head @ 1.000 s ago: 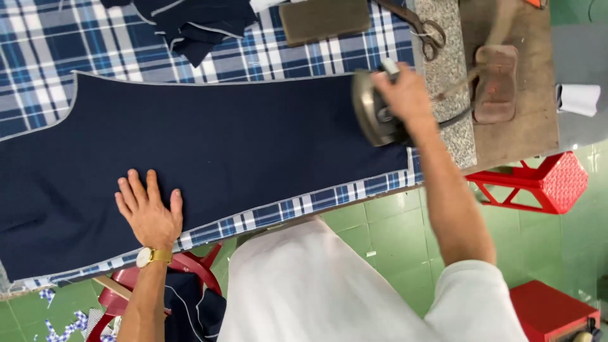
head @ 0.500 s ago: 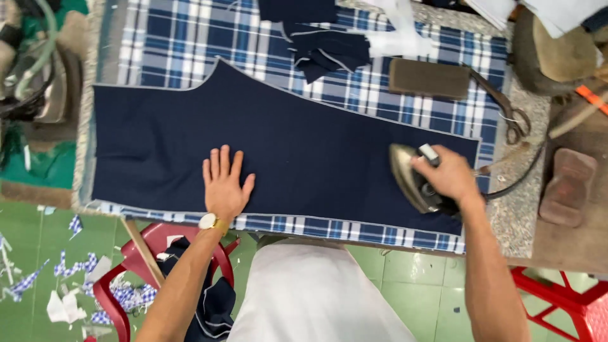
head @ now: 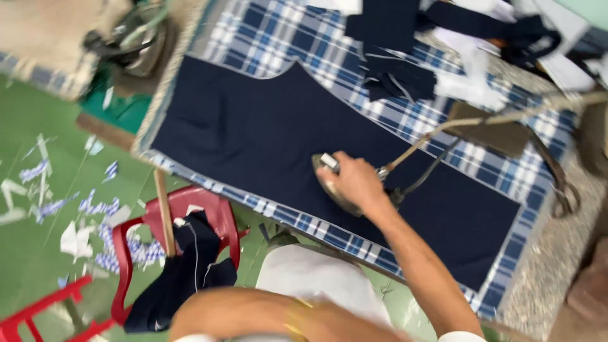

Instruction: The person irons a dark blue garment on a plaid-covered table using a steam iron. They smooth the fabric with their hands, use a small rectangular pressing block on specific areas, and repeatedly move the iron across the surface to remove wrinkles.

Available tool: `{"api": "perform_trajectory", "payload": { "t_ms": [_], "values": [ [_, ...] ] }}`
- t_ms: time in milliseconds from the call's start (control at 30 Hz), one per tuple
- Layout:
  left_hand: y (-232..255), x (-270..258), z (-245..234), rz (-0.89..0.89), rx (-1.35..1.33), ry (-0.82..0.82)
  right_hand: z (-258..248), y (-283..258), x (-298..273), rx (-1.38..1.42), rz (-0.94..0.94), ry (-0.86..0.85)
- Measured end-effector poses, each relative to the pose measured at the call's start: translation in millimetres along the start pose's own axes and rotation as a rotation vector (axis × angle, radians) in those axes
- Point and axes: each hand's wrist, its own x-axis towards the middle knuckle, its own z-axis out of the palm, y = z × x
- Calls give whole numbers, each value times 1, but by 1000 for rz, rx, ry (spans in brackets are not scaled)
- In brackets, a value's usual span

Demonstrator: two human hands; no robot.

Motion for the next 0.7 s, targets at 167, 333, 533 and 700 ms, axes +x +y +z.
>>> {"api": "perform_trajectory", "payload": {
  "t_ms": [167,333,533,700],
  "values": [
    [3,-19,0,97,91,50,-18,23,60,1,3,124],
    [-7,-16,-7,108,115,-70,-38,94,44,78,126,200],
    [-30,-10,-28,174,108,-245,-52,203,-34,120,355,338],
    [-82,-19,-144,-69,934,569,-53,262,-98,267,654,401]
  ]
}}
